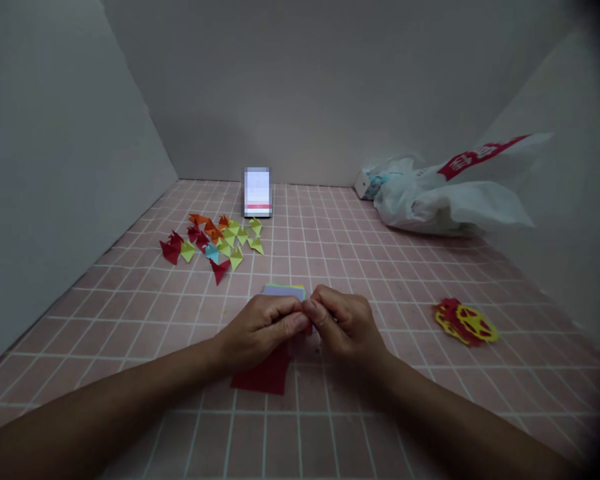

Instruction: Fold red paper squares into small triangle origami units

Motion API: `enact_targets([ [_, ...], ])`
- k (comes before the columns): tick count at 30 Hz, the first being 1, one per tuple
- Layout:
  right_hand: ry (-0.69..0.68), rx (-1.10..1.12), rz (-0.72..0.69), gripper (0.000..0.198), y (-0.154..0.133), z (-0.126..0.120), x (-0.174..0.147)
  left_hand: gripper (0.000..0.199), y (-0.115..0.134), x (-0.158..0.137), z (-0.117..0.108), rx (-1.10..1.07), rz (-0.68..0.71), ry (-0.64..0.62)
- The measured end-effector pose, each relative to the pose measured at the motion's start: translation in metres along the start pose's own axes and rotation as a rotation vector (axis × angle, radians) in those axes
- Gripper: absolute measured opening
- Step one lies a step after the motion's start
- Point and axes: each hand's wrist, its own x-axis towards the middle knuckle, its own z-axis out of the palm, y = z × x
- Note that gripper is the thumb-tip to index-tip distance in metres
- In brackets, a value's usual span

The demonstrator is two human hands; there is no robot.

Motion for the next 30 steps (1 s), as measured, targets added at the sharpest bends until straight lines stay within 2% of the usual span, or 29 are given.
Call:
enact_targets([
  [2, -0.012, 0.027, 0.047, 0.038, 0.0006, -0.0003, 0.0001, 0.033, 0.0005, -0.0005, 0.0004, 0.022, 0.006, 0.012],
  [6, -0.064, 0.267, 0.165, 0.039, 0.0038, 0.0013, 0.0021, 0.034, 0.0045, -0.0014, -0.0003, 0.157, 0.03, 0.061],
  [9, -0.103, 0.382, 0.201, 0.036, 0.006, 0.0028, 0.0034, 0.034, 0.006, -0.0011, -0.0009, 0.277, 0.077, 0.095],
  [14, -0.039, 0.24, 0.15, 0.036, 0.0049, 0.0021, 0.0029, 0.033, 0.0016, 0.0014, -0.0003, 0.254, 0.092, 0.093],
  [18, 0.015, 0.096, 0.086, 0.035, 0.003, 0.0023, 0.0027, 0.023, -0.0013, 0.0017, 0.0007, 0.221, 0.115, 0.1],
  [23, -0.018, 0.256, 0.132, 0.037, 0.0028, 0.0051, 0.0019, 0.024, 0.0004, -0.0007, 0.0026, 0.382, 0.174, 0.137],
  [27, -0.046, 0.291, 0.157, 0.036, 0.0051, 0.0046, 0.0016, 0.026, 0.0016, -0.0005, 0.0037, 0.326, 0.128, 0.127],
  [30, -0.048, 0.369, 0.211, 0.038, 0.0071, 0.0034, 0.0022, 0.024, 0.0001, 0.0003, 0.0043, 0.146, 0.034, 0.169],
])
